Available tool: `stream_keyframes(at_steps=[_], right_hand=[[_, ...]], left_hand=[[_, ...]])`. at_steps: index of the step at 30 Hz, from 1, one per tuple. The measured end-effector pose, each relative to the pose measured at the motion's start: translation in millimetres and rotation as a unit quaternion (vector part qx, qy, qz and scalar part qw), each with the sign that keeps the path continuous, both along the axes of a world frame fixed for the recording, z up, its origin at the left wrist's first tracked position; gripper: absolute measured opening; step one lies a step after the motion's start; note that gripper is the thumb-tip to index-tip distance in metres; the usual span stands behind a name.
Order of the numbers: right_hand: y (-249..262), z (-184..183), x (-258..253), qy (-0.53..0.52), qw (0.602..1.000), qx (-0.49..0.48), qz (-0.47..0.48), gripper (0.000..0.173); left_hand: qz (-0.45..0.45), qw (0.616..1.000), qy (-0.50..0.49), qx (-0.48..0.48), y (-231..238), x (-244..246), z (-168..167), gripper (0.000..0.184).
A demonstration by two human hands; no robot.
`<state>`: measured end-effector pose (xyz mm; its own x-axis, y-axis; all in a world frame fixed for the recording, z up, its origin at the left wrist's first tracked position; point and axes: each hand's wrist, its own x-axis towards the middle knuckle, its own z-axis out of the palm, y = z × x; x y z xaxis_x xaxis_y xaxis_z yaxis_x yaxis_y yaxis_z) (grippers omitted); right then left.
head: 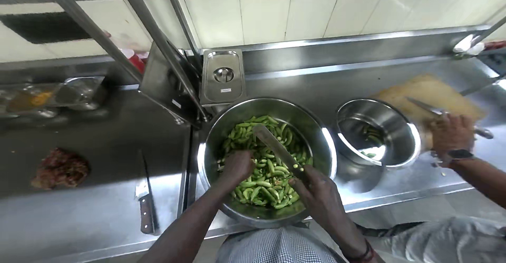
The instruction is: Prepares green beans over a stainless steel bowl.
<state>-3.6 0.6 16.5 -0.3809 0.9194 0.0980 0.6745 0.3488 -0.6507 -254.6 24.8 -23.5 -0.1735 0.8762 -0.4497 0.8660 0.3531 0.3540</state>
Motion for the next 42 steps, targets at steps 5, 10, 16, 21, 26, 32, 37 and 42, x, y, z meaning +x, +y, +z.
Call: stream_keyframes(at_steps=[5,10,16,21,26,32,37,42], right_hand=[[2.1,0.8,2.0,0.001,1.000,-0.008,-0.010,0.044],[5.6,-4.2,8.5,0.015,0.999,-0.025,-0.016,0.045],[8.7,-6.6,8.1,0.074,0.994,-0.078,-0.007,0.040],[6.0,-3.9,0.1,0.107,0.987,-0.117,0.019,0.041],[0.3,-1.8,-6.0,0.069,0.994,-0.083,0.011,0.044],[-1.4,-1.2,-1.5,0.069,0.990,-0.113,0.041,0.049],[-2.2,3.6,1.4,0.080,0.983,-0.145,0.074,0.044],[-6.1,4.7,-0.8,0.074,0.984,-0.141,0.080,0.045]], left_hand=[[-0.087,0.988,0.110,-0.070,17.6,11.3,-15.8,0.032],[-0.084,0.992,0.074,-0.059,13.8,0.4,-18.9,0.034],[0.051,0.951,-0.292,0.093,-25.9,5.0,39.0,0.018],[0.083,0.821,-0.559,0.079,-53.7,29.8,39.6,0.013],[0.093,0.775,-0.623,0.053,-69.2,44.1,37.7,0.022],[0.081,0.810,-0.574,0.092,-70.9,39.4,35.4,0.015],[-0.076,0.903,-0.378,0.187,-77.0,36.6,39.0,0.014],[-0.118,0.892,-0.296,0.320,-82.9,45.0,36.7,0.011]])
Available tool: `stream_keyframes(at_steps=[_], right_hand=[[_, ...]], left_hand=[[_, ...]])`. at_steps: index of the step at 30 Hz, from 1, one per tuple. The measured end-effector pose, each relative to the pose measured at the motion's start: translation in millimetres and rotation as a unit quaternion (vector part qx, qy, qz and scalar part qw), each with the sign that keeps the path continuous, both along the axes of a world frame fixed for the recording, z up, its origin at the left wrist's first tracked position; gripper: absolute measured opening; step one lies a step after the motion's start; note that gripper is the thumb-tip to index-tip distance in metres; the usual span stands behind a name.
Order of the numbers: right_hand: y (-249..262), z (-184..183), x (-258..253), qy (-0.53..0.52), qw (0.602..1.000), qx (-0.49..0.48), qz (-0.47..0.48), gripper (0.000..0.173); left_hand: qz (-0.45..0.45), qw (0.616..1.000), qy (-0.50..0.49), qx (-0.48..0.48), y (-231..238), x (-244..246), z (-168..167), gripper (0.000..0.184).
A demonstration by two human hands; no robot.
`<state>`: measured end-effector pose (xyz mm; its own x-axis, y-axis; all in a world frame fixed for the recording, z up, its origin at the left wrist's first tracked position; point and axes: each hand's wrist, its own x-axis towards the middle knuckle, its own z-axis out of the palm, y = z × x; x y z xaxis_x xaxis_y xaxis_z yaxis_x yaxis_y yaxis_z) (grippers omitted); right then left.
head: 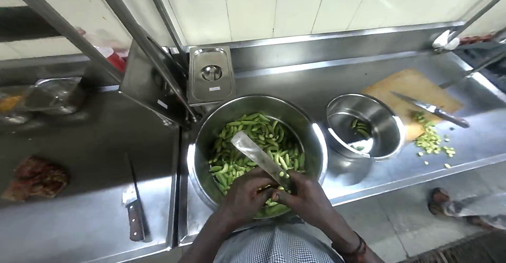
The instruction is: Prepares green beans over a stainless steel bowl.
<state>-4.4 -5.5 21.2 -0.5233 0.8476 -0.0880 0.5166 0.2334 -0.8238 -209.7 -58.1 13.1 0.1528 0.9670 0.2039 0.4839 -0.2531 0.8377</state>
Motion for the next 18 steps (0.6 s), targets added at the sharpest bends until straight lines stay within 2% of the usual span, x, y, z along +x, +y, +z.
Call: stream_keyframes(at_steps=[2,5,14,16,18], right_hand=[[-0.9,-0.6,-0.2,0.004,1.000,0.023,-0.008,0.042],[-1.0,-4.0,-1.8,0.018,0.998,0.059,-0.021,0.048],[-6.1,-5.1,-8.2,0.034,0.998,0.050,-0.009,0.048],[-6.3,-5.8,-8.7,0.049,0.997,0.052,-0.016,0.049],[-3.1,-6.9,-6.1,0.065,0.995,0.064,-0.029,0.052]], left_hand=[[0.004,1.000,-0.011,0.018,-1.0,2.2,-3.3,0.013],[0.004,0.999,-0.023,0.025,-1.5,3.0,-2.7,0.014],[0.067,0.992,-0.067,0.085,-2.9,12.8,-16.9,0.012],[0.106,0.988,-0.095,0.059,-3.1,15.2,-17.2,0.012],[0.147,0.973,-0.178,-0.001,-2.7,15.2,-12.0,0.011]])
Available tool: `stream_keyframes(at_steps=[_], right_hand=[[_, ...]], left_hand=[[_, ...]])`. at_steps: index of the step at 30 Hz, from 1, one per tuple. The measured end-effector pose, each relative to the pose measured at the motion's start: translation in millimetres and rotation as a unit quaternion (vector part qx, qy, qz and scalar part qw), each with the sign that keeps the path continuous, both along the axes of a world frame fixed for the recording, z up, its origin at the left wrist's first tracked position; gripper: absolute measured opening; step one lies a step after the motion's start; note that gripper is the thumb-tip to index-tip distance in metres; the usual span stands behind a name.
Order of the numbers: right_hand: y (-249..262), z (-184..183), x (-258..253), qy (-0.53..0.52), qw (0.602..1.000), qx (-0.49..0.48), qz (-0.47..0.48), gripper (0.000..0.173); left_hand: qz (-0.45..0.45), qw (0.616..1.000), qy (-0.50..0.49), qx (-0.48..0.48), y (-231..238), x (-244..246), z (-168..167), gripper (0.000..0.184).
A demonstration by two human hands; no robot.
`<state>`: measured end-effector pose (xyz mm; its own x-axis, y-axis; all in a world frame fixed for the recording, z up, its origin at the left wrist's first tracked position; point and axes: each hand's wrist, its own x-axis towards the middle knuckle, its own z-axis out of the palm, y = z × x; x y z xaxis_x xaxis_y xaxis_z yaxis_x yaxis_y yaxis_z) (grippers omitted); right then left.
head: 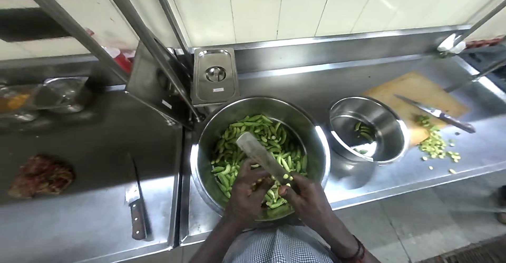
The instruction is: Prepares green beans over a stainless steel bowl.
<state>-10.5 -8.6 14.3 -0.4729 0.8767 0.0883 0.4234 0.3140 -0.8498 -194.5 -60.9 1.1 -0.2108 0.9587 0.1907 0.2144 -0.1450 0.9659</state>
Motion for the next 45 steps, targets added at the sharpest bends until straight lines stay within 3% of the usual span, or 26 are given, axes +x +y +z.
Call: stream_keyframes(at_steps=[2,4,7,12,17,30,41,45], right_hand=[[5.4,-0.4,3.9,0.003,1.000,0.012,-0.019,0.055],[10.2,-0.4,6.1,-0.008,0.999,0.010,-0.034,0.048],[12.9,2.9,6.8,-0.005,0.999,-0.047,-0.010,0.033],[10.6,8.3,5.8,0.052,0.987,-0.129,0.075,0.037],[8.0,6.9,2.8,0.031,0.987,-0.108,0.114,0.033],[6.4,0.2,1.1,0.026,0.992,-0.057,0.110,0.033],[1.4,1.1,-2.9,-0.016,0.991,-0.059,0.120,0.044],[-2.1,1.2,-4.2,-0.045,0.994,-0.032,0.094,0.047]], left_hand=[[-0.006,0.988,-0.146,-0.058,-0.1,-5.7,6.6,0.015],[-0.027,0.947,-0.297,-0.119,-2.2,-11.7,12.9,0.020],[-0.053,0.899,-0.400,-0.172,-4.5,-14.1,13.7,0.021],[-0.061,0.906,-0.373,-0.189,-3.9,-9.8,11.1,0.022],[-0.025,0.901,-0.381,-0.208,-1.7,-5.5,17.6,0.018],[-0.050,0.888,-0.415,-0.193,-10.2,-14.2,21.2,0.016],[-0.080,0.894,-0.403,-0.175,-11.0,-6.9,16.7,0.022],[-0.006,0.901,-0.385,-0.198,-6.5,-14.7,9.1,0.026]])
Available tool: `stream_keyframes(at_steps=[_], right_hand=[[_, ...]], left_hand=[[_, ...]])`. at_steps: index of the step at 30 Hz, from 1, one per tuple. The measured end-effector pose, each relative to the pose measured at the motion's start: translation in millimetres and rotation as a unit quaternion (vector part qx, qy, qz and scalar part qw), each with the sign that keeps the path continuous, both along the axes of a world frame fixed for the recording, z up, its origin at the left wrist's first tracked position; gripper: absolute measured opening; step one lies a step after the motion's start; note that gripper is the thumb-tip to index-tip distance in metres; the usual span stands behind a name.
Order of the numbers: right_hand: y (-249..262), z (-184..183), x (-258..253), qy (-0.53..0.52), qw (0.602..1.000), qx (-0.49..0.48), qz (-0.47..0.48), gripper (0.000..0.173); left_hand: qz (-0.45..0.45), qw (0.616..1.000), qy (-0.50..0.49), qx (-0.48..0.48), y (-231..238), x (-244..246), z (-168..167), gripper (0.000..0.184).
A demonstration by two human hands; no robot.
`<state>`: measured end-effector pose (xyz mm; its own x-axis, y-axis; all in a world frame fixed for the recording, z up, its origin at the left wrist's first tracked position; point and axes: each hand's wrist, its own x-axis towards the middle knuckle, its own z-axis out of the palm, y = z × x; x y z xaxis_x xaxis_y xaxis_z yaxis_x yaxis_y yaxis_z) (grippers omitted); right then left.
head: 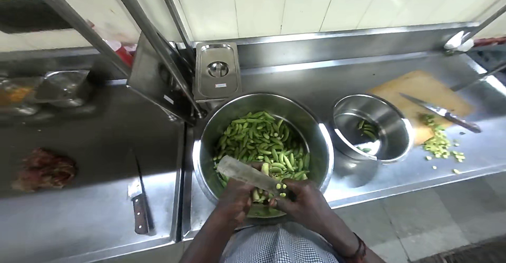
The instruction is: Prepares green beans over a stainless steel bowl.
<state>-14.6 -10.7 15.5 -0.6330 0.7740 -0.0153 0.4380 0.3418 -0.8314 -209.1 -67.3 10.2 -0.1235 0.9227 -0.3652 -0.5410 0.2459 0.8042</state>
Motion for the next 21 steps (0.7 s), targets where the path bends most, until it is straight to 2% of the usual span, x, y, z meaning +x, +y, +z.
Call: stream_keyframes(at_steps=[3,6,8,9,10,11,13,15,16,17,18,20,21], right_hand=[[5.3,4.8,4.7,-0.057,0.995,0.063,-0.054,0.046],[10.8,3.0,9.3,-0.084,0.982,0.127,-0.109,0.048],[12.2,3.3,10.7,-0.097,0.978,0.132,-0.127,0.039],[12.4,3.7,11.3,-0.106,0.979,0.120,-0.130,0.035],[12.4,3.7,11.4,-0.115,0.979,0.103,-0.134,0.036],[12.4,3.5,11.6,-0.120,0.979,0.086,-0.138,0.039],[11.6,2.6,12.3,-0.124,0.979,0.077,-0.142,0.042],[10.9,1.4,13.8,-0.122,0.979,0.082,-0.144,0.044],[10.8,1.1,14.7,-0.118,0.979,0.083,-0.146,0.044],[10.8,0.4,16.2,-0.115,0.979,0.084,-0.148,0.044],[11.0,-0.1,18.0,-0.112,0.979,0.082,-0.150,0.044],[11.6,-1.5,21.2,-0.105,0.979,0.071,-0.157,0.043],[12.0,-2.8,22.9,-0.099,0.980,0.063,-0.161,0.043]], left_hand=[[0.092,0.993,-0.053,-0.057,11.0,-12.0,8.1,0.029],[0.105,0.992,-0.050,-0.040,21.8,-28.8,11.3,0.021],[0.058,0.994,0.080,-0.045,29.1,-36.2,9.8,0.013],[0.011,0.981,0.188,-0.049,32.6,-38.3,8.7,0.012],[-0.059,0.946,0.313,-0.058,36.3,-40.1,8.9,0.014],[-0.137,0.887,0.436,-0.067,40.9,-40.9,9.3,0.018],[-0.283,0.725,0.621,-0.095,51.8,-36.4,6.8,0.026],[-0.398,0.580,0.700,-0.128,60.9,-27.3,-6.8,0.026],[-0.433,0.525,0.719,-0.138,63.4,-22.9,-16.7,0.024],[-0.456,0.491,0.728,-0.148,64.4,-18.4,-22.9,0.022],[-0.467,0.473,0.732,-0.152,64.7,-15.6,-26.9,0.022],[-0.477,0.458,0.734,-0.154,67.3,-14.9,-27.6,0.021],[-0.479,0.463,0.729,-0.155,69.7,-17.2,-27.1,0.021]])
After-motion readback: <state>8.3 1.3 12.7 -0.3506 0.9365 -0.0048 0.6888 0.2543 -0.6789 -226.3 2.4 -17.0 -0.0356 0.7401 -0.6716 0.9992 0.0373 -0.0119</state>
